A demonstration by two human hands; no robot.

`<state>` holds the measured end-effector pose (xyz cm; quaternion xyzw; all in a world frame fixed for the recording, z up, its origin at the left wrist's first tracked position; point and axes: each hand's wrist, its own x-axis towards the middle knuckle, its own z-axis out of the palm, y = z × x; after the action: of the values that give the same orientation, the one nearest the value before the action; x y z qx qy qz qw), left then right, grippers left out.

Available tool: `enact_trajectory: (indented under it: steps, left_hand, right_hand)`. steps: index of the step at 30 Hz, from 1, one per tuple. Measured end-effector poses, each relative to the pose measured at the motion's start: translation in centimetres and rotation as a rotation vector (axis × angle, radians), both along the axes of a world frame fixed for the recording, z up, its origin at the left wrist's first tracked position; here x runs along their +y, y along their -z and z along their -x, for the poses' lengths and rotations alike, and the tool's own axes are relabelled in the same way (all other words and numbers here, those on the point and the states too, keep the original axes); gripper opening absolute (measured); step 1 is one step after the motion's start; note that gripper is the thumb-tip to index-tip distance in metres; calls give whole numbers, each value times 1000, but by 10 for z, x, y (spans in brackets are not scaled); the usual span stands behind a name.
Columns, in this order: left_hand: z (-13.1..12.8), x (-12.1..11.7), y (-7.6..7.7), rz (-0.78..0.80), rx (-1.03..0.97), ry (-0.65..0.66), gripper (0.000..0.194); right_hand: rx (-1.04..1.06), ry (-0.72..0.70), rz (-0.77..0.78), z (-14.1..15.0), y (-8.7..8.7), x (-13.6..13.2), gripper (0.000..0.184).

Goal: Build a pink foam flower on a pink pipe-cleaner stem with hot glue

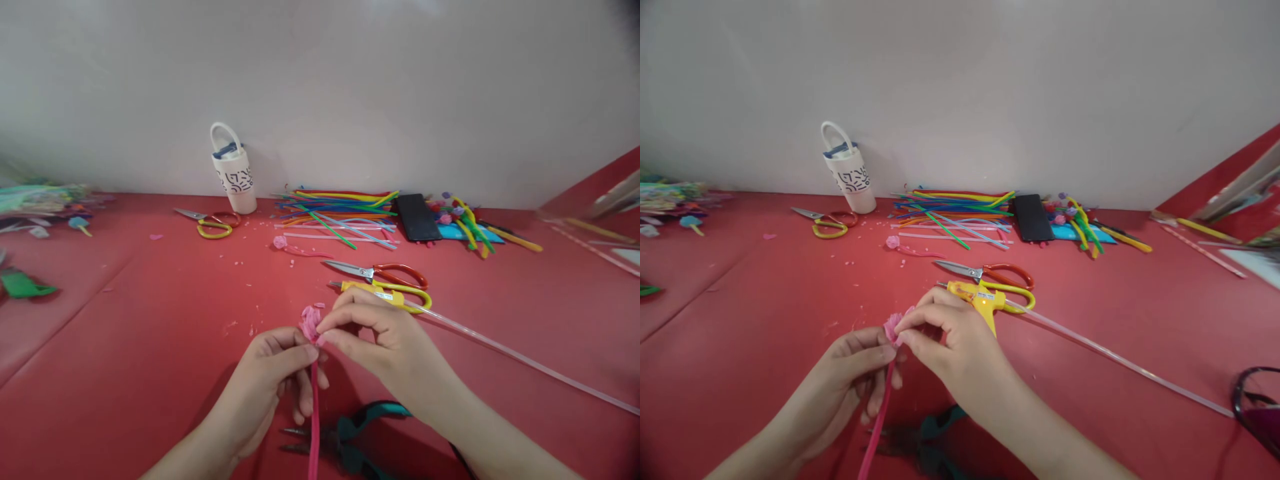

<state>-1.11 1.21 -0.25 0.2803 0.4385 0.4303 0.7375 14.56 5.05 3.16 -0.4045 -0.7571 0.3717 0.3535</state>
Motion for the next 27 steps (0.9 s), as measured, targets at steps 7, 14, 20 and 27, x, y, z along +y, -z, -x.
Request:
enact_trajectory:
  steps: [7, 14, 20, 27]
  left_hand:
    - [-1, 0, 1, 8, 42, 22, 14]
    - [1, -2, 3, -10, 71, 45, 15]
    - [1, -1, -1, -44, 83, 7, 14]
    - [-1, -2, -7, -104, 162, -39, 14]
  right_hand:
    - [-22, 9, -61, 1, 2, -2, 17]
    - [-40, 17, -70, 1, 5, -2, 15]
    - [-48, 33, -191, -2, 0, -6, 15]
    - [-226, -46, -503, -7, -3, -9, 14]
